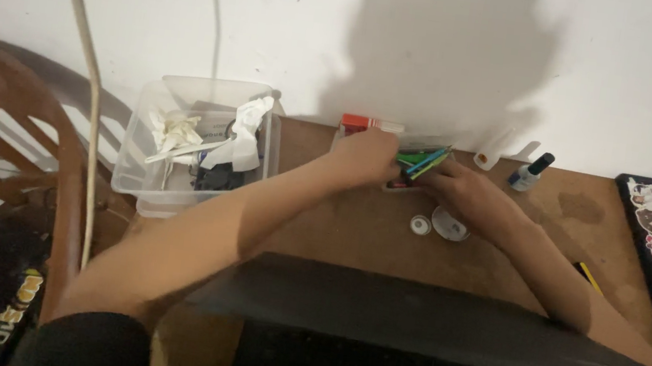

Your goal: Disassembling a laptop by removing screws and prying off the keyboard and casing

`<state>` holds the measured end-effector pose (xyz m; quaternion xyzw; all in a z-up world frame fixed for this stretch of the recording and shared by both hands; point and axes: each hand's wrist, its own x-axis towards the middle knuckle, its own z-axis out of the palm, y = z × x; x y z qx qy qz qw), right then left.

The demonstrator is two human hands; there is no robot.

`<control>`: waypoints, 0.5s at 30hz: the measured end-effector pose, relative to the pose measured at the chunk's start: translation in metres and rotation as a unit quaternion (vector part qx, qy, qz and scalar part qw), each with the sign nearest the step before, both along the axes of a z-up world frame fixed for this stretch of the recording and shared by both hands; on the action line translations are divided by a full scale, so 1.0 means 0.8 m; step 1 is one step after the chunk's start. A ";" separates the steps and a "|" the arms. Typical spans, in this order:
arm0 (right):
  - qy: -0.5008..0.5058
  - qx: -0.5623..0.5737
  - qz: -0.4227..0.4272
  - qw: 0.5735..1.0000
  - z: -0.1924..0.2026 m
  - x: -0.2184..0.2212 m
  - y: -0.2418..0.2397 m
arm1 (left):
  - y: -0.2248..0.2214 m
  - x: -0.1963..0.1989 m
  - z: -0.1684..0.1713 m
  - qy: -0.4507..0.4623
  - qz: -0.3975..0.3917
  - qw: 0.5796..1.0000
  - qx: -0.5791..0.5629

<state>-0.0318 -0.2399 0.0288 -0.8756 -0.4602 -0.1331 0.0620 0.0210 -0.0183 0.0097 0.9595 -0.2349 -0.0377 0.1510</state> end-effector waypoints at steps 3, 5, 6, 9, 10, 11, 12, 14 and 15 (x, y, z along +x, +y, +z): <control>0.096 0.021 0.003 0.995 0.029 -0.006 -0.009 | 0.033 -0.050 0.061 0.012 -0.015 0.999 -0.025; 0.271 0.099 -0.175 0.941 0.037 -0.020 -0.040 | 0.070 -0.098 0.097 0.059 0.028 0.995 -0.080; 0.271 0.098 -0.175 0.941 0.054 -0.037 -0.056 | 0.089 -0.131 0.134 0.059 0.028 0.995 -0.082; 0.271 0.175 -0.205 0.924 0.059 -0.088 -0.127 | 0.152 -0.223 0.205 0.126 0.118 0.968 -0.184; 0.346 0.293 -0.263 0.852 0.034 -0.105 -0.165 | 0.174 -0.248 0.205 0.055 0.159 0.958 -0.231; 0.409 0.402 -0.316 0.756 0.009 -0.122 -0.205 | 0.196 -0.272 0.204 -0.016 0.201 0.940 -0.275; 0.408 0.402 -0.320 0.754 -0.015 -0.111 -0.261 | 0.205 -0.299 0.198 -0.014 0.198 0.940 -0.276; 0.664 0.311 -0.518 0.442 -0.060 -0.091 -0.374 | 0.221 -0.356 0.186 -0.063 0.298 0.863 -0.404; 0.663 0.309 -0.520 0.441 -0.035 -0.118 -0.323 | 0.218 -0.371 0.157 -0.060 0.298 0.862 -0.406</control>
